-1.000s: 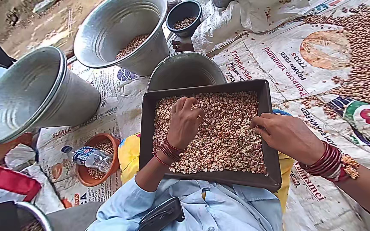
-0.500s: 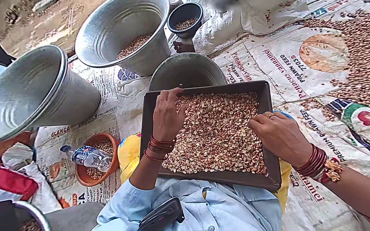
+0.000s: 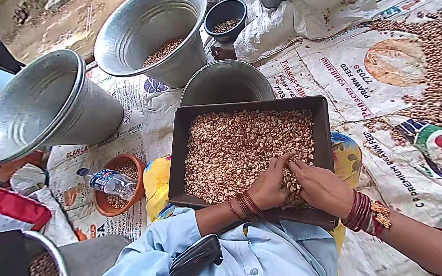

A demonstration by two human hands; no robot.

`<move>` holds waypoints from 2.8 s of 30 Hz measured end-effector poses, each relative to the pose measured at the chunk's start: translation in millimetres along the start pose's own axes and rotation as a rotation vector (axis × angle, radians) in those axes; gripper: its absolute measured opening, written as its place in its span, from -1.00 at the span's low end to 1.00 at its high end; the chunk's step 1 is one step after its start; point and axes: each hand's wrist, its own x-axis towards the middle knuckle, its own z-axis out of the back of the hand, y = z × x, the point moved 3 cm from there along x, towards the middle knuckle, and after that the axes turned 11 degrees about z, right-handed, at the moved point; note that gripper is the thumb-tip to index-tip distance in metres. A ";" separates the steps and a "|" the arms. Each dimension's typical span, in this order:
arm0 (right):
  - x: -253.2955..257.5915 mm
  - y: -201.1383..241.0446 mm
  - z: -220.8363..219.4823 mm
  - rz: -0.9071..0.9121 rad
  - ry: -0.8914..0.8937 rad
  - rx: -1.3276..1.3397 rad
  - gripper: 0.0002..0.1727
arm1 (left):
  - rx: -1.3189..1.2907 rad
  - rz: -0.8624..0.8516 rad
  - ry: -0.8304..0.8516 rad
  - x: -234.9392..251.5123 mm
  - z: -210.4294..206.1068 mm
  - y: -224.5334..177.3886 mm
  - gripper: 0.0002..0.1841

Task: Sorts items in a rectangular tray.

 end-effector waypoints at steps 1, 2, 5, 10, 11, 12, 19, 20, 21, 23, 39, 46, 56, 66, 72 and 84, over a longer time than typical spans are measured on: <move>-0.3 -0.2 1.7 0.007 -0.026 0.056 -0.28 | -0.166 -0.010 0.034 2.3 1.0 2.0 -0.10; -1.0 -1.6 4.2 0.026 -0.090 0.124 -0.29 | -0.343 -0.013 0.061 4.3 2.9 3.2 -0.20; -4.5 -10.3 12.1 0.168 -0.421 0.307 -0.30 | -0.793 0.061 0.055 3.0 20.8 -3.8 -0.54; -15.8 -14.7 30.1 0.414 -0.871 0.213 -0.67 | -0.770 -0.062 -0.092 -13.3 72.8 -12.1 -0.51; -18.7 -14.1 34.1 0.445 -0.913 0.204 -0.67 | -0.693 -0.141 -0.145 -17.9 81.4 -13.4 -0.49; -21.4 -13.6 37.6 0.465 -0.941 0.194 -0.67 | -0.611 -0.189 -0.212 -22.8 88.3 -14.2 -0.48; -31.5 -19.1 47.1 0.475 -0.982 0.008 -0.67 | 0.314 -0.291 -0.568 -41.1 86.5 2.9 -0.77; -31.0 -20.1 46.5 0.478 -0.976 -0.010 -0.69 | 0.377 -0.267 -0.549 -41.6 80.1 8.8 -0.83; -30.1 -20.9 45.3 0.481 -0.967 -0.026 -0.71 | 0.418 -0.234 -0.515 -41.5 73.6 14.6 -0.88; -27.9 -20.6 41.6 0.494 -0.945 -0.068 -0.75 | 0.479 -0.175 -0.417 -40.5 61.1 25.1 -0.89; -16.9 -32.6 31.3 0.421 -0.834 -0.175 -0.79 | 0.200 -0.430 0.288 -44.4 29.9 18.1 -0.62; -17.9 -35.4 32.6 0.407 -0.834 -0.162 -0.80 | 0.431 -0.077 0.092 6.2 25.7 0.5 -0.48; -13.6 -31.1 20.9 0.409 -0.764 -0.175 -0.87 | 0.438 -0.127 -0.667 -17.8 96.7 38.2 -0.54; -3.1 -29.1 2.5 0.334 -0.690 -0.220 -0.92 | 0.556 -0.402 -0.352 -9.8 19.2 34.4 -0.86; 3.5 -25.8 -3.6 0.331 -0.715 -0.248 -0.92 | 0.199 -0.322 -0.350 -9.8 48.0 40.0 -0.84; 14.5 -17.0 -20.2 0.338 -0.583 -0.309 -0.81 | 0.341 -0.318 -0.378 -5.0 52.6 34.4 -0.85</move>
